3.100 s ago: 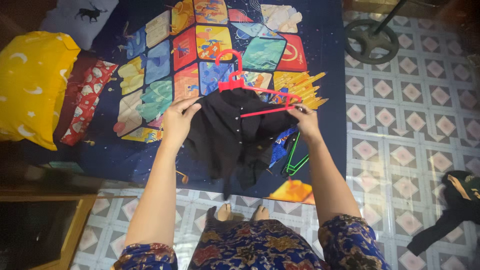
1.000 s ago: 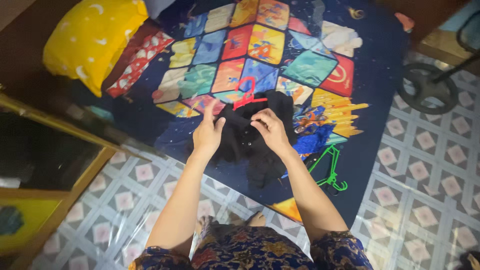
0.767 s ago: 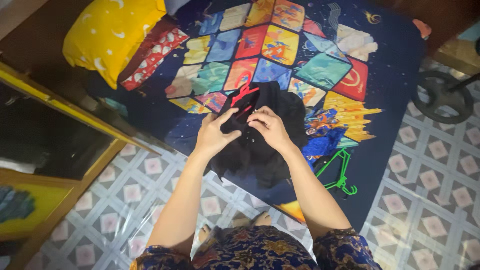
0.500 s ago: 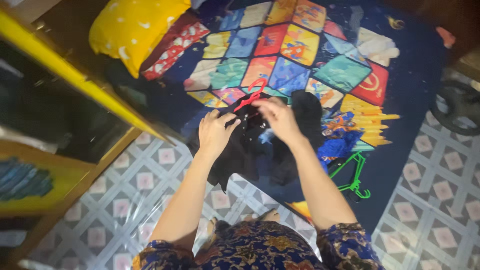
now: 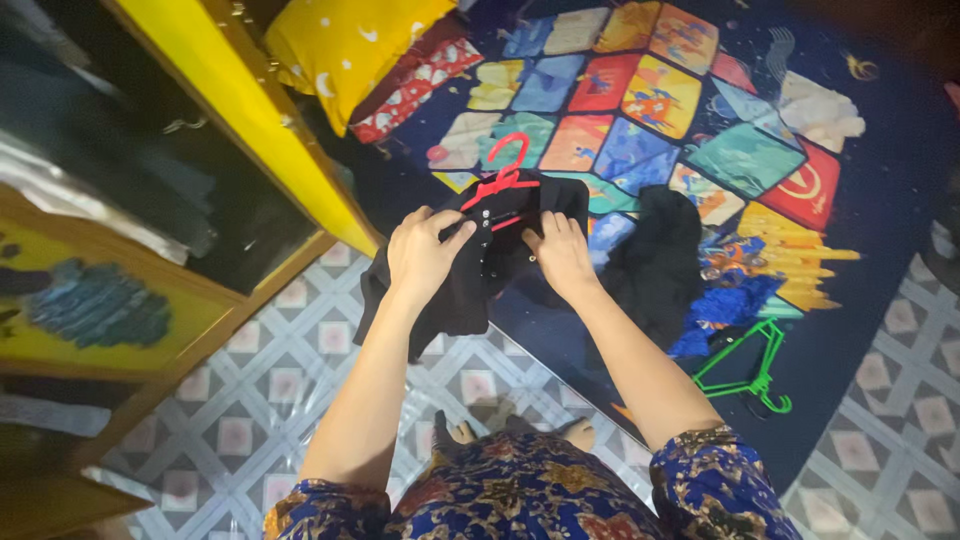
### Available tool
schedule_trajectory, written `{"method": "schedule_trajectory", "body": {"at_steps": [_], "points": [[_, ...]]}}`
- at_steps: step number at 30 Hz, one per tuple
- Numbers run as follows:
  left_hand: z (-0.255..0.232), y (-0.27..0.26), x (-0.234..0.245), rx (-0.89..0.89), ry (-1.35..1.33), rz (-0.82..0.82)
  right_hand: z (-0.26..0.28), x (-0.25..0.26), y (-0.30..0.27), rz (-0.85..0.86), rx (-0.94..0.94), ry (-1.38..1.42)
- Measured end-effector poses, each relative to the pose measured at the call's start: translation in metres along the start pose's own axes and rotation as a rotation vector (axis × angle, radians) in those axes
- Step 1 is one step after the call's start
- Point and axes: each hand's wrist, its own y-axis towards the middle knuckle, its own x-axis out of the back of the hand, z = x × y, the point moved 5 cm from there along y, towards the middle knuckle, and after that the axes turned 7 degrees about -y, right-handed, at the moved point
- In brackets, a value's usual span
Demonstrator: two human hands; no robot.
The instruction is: The person takes a black shirt from a wardrobe, places it on a bed, and buttons it while it is on a hanger. They then hang the shirt back in the wardrobe. The person repeats this process with another black shirt using a different hanger.
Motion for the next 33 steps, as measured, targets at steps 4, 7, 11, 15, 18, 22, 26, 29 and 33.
{"method": "schedule_trajectory", "body": {"at_steps": [4,7,11,15,18,22,26,29,33], "points": [[0.027,-0.012,0.035,0.051,-0.037,-0.068,0.031,0.018,0.014,-0.117,0.003,0.115],[0.049,-0.022,0.057,0.113,-0.011,-0.095,0.057,0.044,0.022,-0.298,0.015,0.309],[0.069,-0.037,0.076,0.122,0.017,-0.12,0.085,0.047,0.04,-0.15,-0.157,0.828],[0.084,-0.043,0.09,0.173,-0.031,-0.105,0.109,0.045,0.055,-0.083,-0.271,1.201],[0.087,-0.041,0.098,0.198,-0.04,-0.113,0.118,0.067,0.06,-0.171,-0.077,0.981],[0.085,-0.033,0.101,0.184,-0.031,-0.117,0.122,0.081,0.069,-0.192,0.061,0.938],[0.076,-0.021,0.093,0.129,-0.041,-0.111,0.114,0.081,0.081,-0.113,0.05,0.948],[0.067,-0.013,0.084,0.085,-0.023,-0.089,0.109,0.075,0.089,-0.06,-0.022,1.075],[0.062,-0.001,0.069,0.053,-0.013,-0.081,0.095,0.076,0.095,-0.053,-0.024,1.118]]}}
